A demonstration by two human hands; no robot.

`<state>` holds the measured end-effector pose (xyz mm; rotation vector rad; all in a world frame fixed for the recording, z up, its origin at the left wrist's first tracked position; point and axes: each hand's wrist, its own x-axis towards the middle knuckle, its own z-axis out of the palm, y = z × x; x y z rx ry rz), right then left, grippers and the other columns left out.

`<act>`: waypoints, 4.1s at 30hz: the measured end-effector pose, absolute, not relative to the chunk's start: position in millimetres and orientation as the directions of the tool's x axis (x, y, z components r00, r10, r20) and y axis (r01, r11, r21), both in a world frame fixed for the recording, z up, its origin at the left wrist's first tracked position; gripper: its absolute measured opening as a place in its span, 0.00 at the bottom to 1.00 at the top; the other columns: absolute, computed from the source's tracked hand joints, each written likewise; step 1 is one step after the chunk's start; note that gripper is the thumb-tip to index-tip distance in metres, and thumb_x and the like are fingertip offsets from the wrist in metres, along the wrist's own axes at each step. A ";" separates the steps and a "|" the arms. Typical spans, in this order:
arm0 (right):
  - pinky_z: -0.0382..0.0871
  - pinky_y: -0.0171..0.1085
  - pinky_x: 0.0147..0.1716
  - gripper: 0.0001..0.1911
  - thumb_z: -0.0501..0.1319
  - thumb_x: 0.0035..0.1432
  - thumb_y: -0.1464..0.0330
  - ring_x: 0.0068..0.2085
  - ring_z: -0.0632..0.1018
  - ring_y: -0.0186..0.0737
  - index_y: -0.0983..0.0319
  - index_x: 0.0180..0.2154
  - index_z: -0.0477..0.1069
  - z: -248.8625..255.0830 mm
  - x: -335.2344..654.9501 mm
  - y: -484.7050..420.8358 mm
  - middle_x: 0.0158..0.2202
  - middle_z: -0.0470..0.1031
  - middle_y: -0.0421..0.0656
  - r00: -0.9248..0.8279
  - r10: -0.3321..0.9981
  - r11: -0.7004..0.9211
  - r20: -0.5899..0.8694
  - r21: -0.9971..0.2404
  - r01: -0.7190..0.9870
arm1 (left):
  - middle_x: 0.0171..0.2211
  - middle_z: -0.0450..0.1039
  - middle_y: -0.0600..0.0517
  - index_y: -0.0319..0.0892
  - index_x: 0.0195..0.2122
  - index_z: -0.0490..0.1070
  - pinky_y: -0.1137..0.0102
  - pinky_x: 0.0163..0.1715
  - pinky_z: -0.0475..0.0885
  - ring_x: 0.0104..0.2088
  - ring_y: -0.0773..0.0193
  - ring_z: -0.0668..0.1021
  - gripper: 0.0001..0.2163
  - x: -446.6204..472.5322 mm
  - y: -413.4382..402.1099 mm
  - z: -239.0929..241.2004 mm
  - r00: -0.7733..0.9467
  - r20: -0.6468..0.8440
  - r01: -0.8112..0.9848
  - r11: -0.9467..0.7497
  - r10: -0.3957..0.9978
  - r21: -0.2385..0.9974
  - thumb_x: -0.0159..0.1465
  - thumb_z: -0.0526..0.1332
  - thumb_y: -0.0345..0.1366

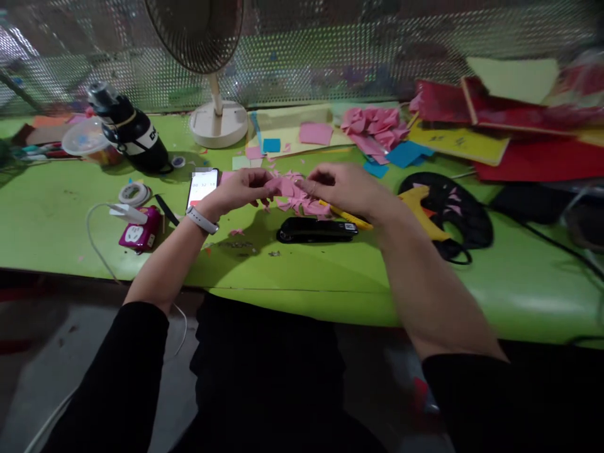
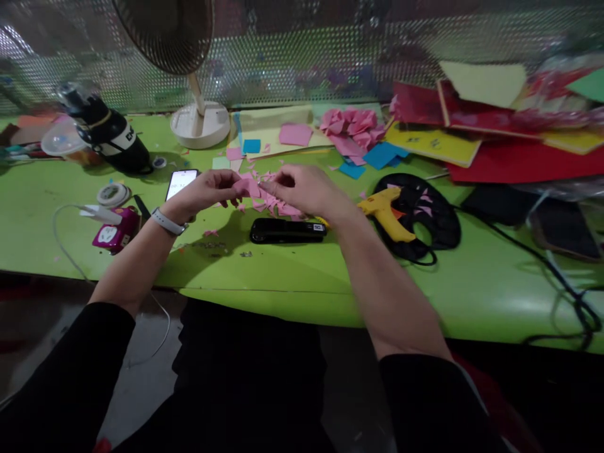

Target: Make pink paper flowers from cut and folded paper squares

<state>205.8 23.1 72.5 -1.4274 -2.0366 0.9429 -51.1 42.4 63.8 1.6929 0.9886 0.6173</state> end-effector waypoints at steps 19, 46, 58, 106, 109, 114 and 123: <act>0.82 0.41 0.39 0.14 0.73 0.60 0.54 0.37 0.83 0.43 0.57 0.35 0.80 70.1 197.9 18.9 0.34 0.84 0.45 -0.390 0.914 0.004 -0.112 -0.959 0.284 | 0.35 0.81 0.51 0.39 0.40 0.74 0.74 0.32 0.76 0.34 0.69 0.84 0.16 -41.4 38.9 47.9 0.495 -0.083 0.053 0.065 0.865 0.996 0.65 0.72 0.47; 0.76 0.36 0.34 0.08 0.71 0.57 0.62 0.32 0.79 0.37 0.59 0.34 0.79 70.7 190.8 16.5 0.34 0.81 0.43 -0.456 0.883 0.049 -0.115 -0.941 0.334 | 0.38 0.83 0.46 0.37 0.38 0.75 0.74 0.32 0.77 0.35 0.68 0.84 0.16 -33.5 36.0 42.4 0.500 -0.053 0.134 -0.017 0.864 0.991 0.65 0.71 0.47; 0.75 0.34 0.33 0.10 0.73 0.50 0.71 0.31 0.77 0.35 0.60 0.36 0.77 60.3 189.3 22.6 0.32 0.80 0.40 -0.460 0.877 -0.058 -0.141 -0.980 0.190 | 0.34 0.82 0.46 0.36 0.37 0.76 0.72 0.34 0.79 0.34 0.66 0.85 0.20 -31.8 34.7 41.8 0.573 0.018 0.123 -0.108 0.819 0.987 0.65 0.71 0.51; 0.74 0.33 0.27 0.19 0.72 0.53 0.70 0.26 0.75 0.33 0.61 0.48 0.77 56.6 193.0 26.0 0.26 0.76 0.36 -0.479 0.876 -0.021 -0.053 -0.997 0.071 | 0.31 0.80 0.50 0.32 0.36 0.77 0.70 0.38 0.81 0.31 0.69 0.82 0.19 -28.2 35.7 33.7 0.577 0.032 -0.009 -0.033 0.816 0.999 0.51 0.81 0.37; 0.76 0.35 0.29 0.18 0.72 0.52 0.71 0.28 0.77 0.35 0.60 0.47 0.77 58.4 191.9 24.1 0.28 0.77 0.39 -0.495 0.865 -0.031 -0.080 -0.994 0.107 | 0.31 0.80 0.52 0.34 0.35 0.77 0.71 0.39 0.81 0.31 0.70 0.81 0.18 -27.2 34.1 35.7 0.596 0.038 -0.009 -0.040 0.802 0.999 0.50 0.80 0.36; 0.74 0.34 0.27 0.18 0.72 0.51 0.72 0.27 0.76 0.35 0.59 0.45 0.77 57.9 189.9 23.7 0.27 0.77 0.38 -0.498 0.859 -0.073 -0.115 -0.992 0.105 | 0.31 0.80 0.51 0.34 0.36 0.78 0.71 0.38 0.81 0.32 0.70 0.81 0.19 -26.8 33.8 36.0 0.598 0.026 0.020 -0.047 0.801 0.999 0.49 0.80 0.39; 0.64 0.30 0.19 0.17 0.71 0.53 0.73 0.23 0.72 0.31 0.60 0.45 0.75 52.5 183.1 23.3 0.25 0.75 0.37 -0.459 0.869 -0.141 -0.186 -0.981 0.131 | 0.29 0.81 0.53 0.34 0.36 0.78 0.73 0.35 0.80 0.28 0.72 0.81 0.17 -27.4 36.3 33.5 0.623 -0.008 0.025 -0.010 0.782 1.000 0.50 0.80 0.35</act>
